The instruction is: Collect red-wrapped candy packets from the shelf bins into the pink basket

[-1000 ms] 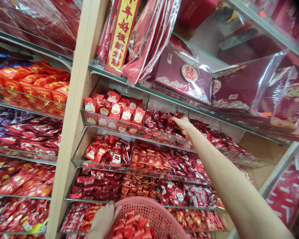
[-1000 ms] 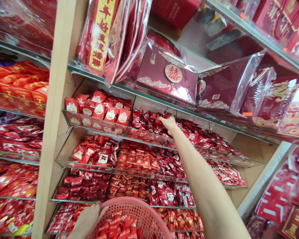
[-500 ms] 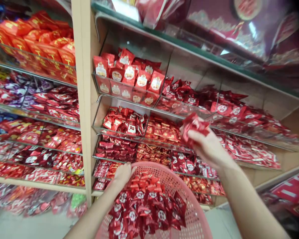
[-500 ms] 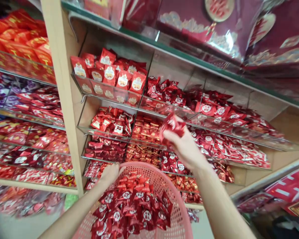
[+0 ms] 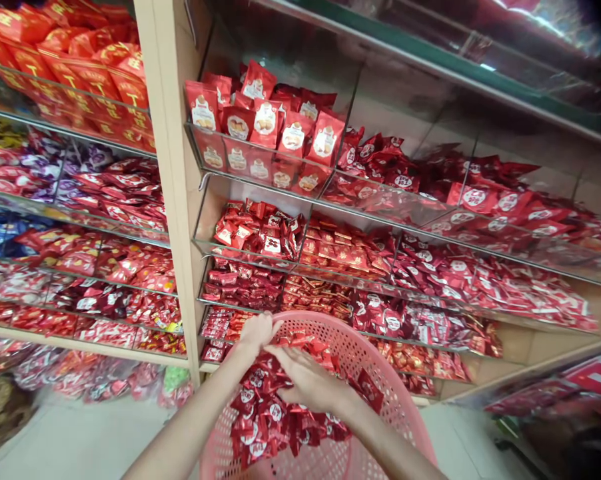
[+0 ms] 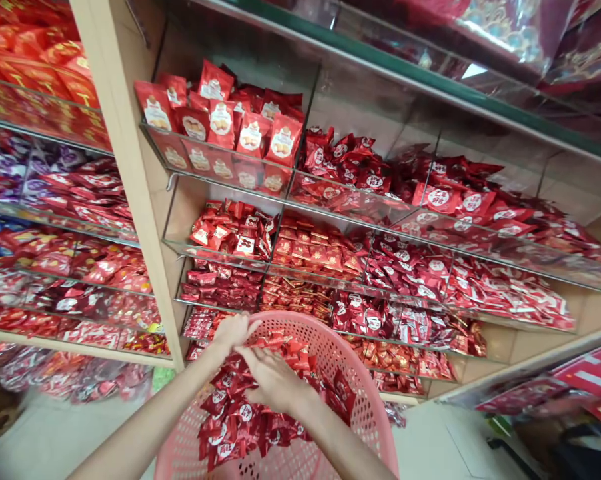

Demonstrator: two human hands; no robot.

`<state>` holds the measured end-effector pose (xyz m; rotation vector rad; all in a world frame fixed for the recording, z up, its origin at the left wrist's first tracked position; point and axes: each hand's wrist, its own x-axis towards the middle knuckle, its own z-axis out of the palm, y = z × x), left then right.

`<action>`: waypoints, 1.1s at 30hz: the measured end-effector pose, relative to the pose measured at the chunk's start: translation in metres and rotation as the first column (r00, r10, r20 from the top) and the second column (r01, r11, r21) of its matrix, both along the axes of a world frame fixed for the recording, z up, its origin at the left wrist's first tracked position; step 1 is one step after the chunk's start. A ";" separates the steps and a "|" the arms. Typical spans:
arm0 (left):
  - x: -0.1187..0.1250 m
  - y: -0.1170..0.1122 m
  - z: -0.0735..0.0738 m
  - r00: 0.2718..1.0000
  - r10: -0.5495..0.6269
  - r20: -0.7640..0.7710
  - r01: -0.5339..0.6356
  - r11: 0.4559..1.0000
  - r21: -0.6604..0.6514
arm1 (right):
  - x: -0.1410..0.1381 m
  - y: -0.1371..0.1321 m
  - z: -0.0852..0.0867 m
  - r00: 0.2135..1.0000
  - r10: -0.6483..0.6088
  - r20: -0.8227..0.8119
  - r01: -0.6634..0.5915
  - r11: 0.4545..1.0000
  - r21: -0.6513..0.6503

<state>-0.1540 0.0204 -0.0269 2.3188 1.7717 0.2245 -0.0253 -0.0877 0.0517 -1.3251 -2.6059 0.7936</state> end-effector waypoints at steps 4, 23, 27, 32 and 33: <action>-0.009 0.009 0.000 0.994 -0.085 0.065 0.088 0.995 -0.051 | -0.017 0.008 -0.005 0.998 0.060 -0.001 -0.060 0.998 0.019; -0.015 0.013 -0.006 0.990 -0.039 0.135 0.044 0.999 -0.030 | -0.036 0.001 -0.049 0.965 0.084 0.250 -0.131 0.975 0.179; -0.014 0.012 -0.001 0.990 -0.012 0.139 0.021 0.998 -0.062 | -0.033 0.001 -0.055 0.972 0.073 0.225 -0.118 0.974 0.196; -0.014 0.012 0.005 0.989 0.081 0.128 -0.061 0.987 -0.150 | -0.030 0.001 -0.056 0.986 0.052 0.160 -0.079 0.983 0.168; -0.014 0.012 0.006 0.988 0.087 0.125 -0.067 0.986 -0.154 | -0.030 0.001 -0.056 0.988 0.047 0.146 -0.071 0.984 0.165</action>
